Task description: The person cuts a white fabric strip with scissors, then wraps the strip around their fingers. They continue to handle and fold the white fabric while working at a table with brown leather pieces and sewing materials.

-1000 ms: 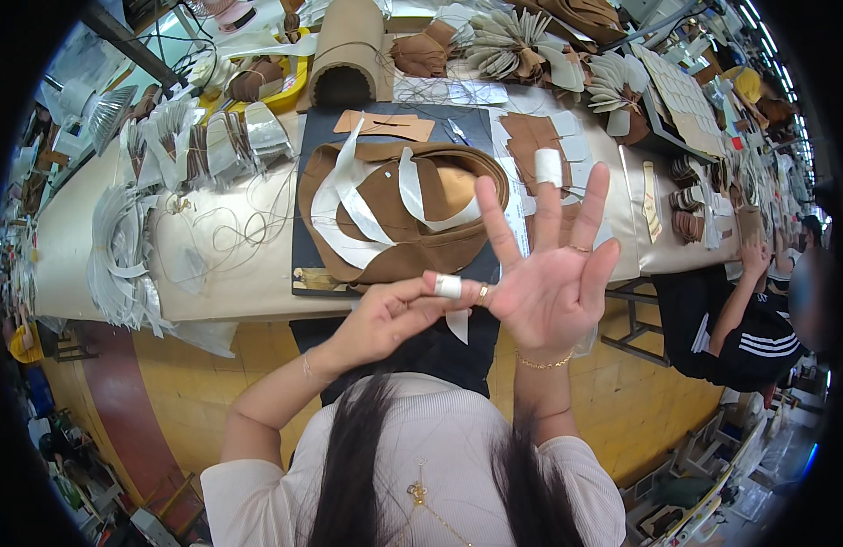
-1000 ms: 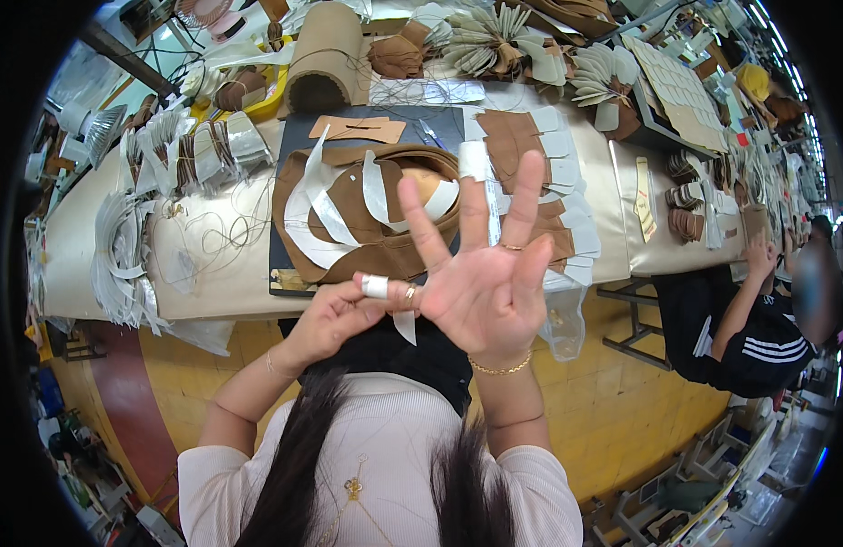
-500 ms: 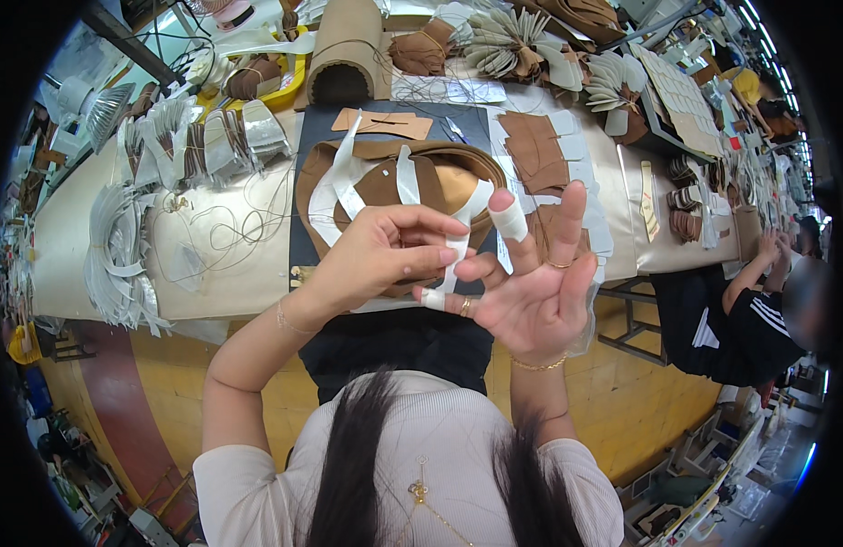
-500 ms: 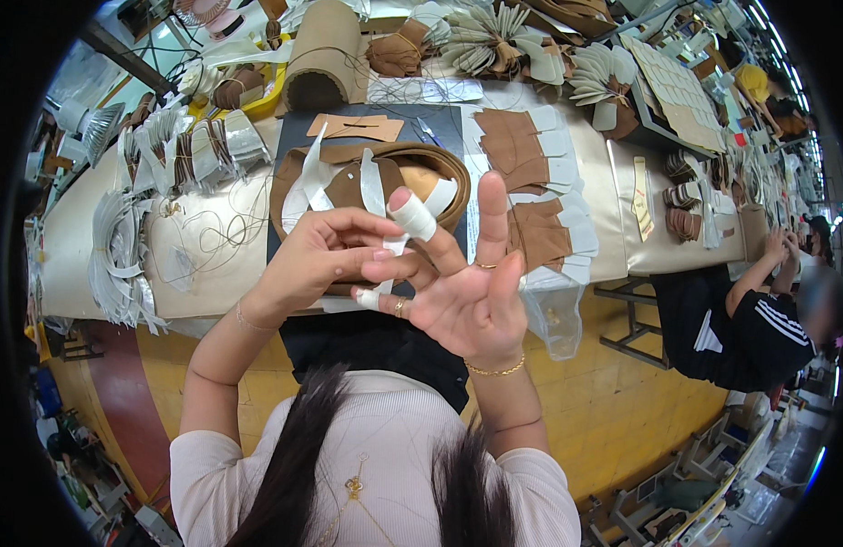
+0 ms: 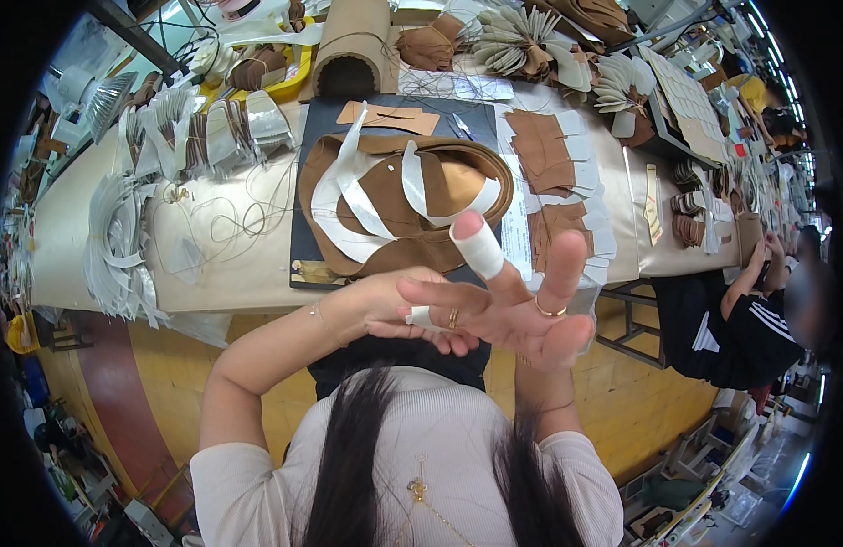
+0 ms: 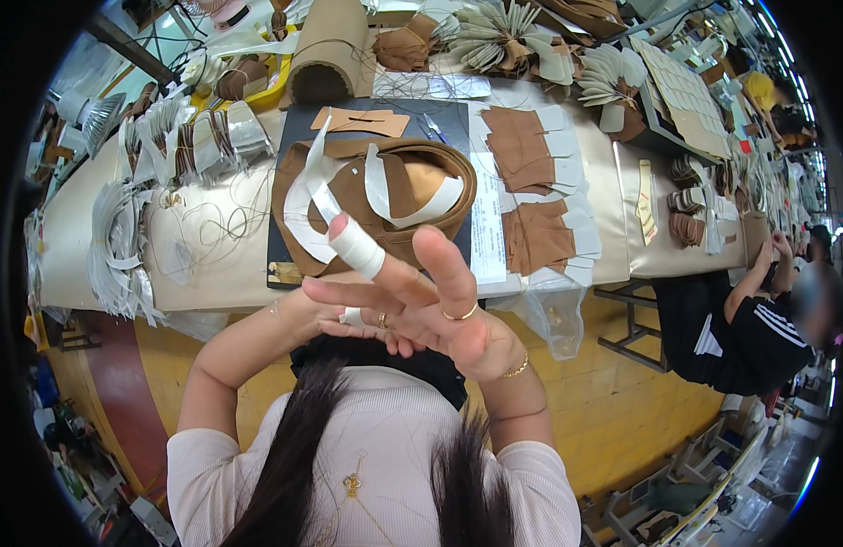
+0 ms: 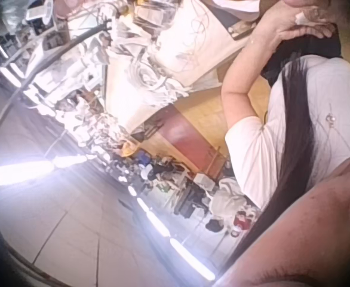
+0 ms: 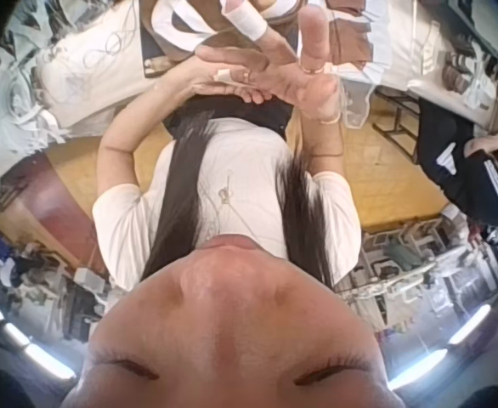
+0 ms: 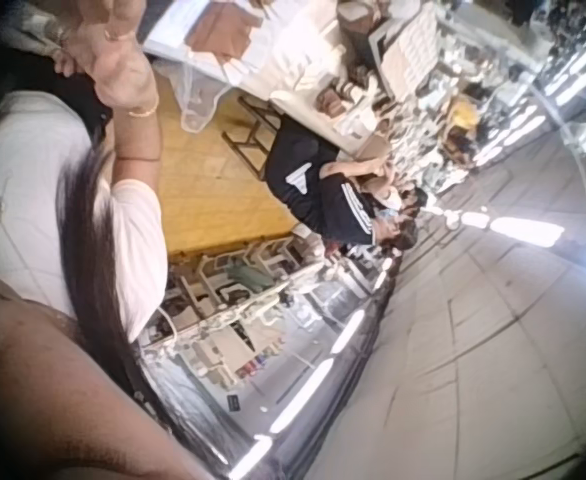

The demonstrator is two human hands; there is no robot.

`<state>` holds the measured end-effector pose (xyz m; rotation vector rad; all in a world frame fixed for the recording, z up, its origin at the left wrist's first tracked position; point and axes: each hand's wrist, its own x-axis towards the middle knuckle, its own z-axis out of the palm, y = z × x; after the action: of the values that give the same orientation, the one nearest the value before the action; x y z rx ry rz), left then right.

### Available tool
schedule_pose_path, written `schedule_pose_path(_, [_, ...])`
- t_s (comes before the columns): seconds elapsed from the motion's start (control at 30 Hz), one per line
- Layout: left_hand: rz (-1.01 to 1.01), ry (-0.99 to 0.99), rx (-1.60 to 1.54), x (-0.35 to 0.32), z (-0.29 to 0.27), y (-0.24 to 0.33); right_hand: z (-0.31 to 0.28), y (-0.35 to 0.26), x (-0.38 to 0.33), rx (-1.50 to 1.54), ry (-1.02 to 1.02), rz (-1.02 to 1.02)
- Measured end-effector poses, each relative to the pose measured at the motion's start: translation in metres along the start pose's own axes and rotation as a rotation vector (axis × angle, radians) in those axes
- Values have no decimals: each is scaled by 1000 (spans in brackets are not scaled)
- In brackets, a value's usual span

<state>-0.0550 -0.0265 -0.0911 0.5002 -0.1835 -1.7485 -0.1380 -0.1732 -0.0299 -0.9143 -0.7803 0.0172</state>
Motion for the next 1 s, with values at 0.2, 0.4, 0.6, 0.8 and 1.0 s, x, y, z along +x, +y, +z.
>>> schedule_pose_path(0.2, [151, 355, 199, -2, 22, 60, 3, 2, -14, 33, 106, 25])
schedule_pose_path(0.4, [534, 447, 681, -19, 69, 58, -9, -1, -25, 129, 252, -71])
schedule_pose_path(0.6, [1437, 374, 1634, -7, 55, 27, -20, 2, -15, 275, 353, -302])
schedule_pose_path(0.8, [967, 328, 1338, -18, 43, -9, -19, -2, -11, 233, 546, -327])
schedule_pose_path(1.0, [1077, 224, 823, -25, 46, -18, -21, 3, -10, 169, 490, -277])
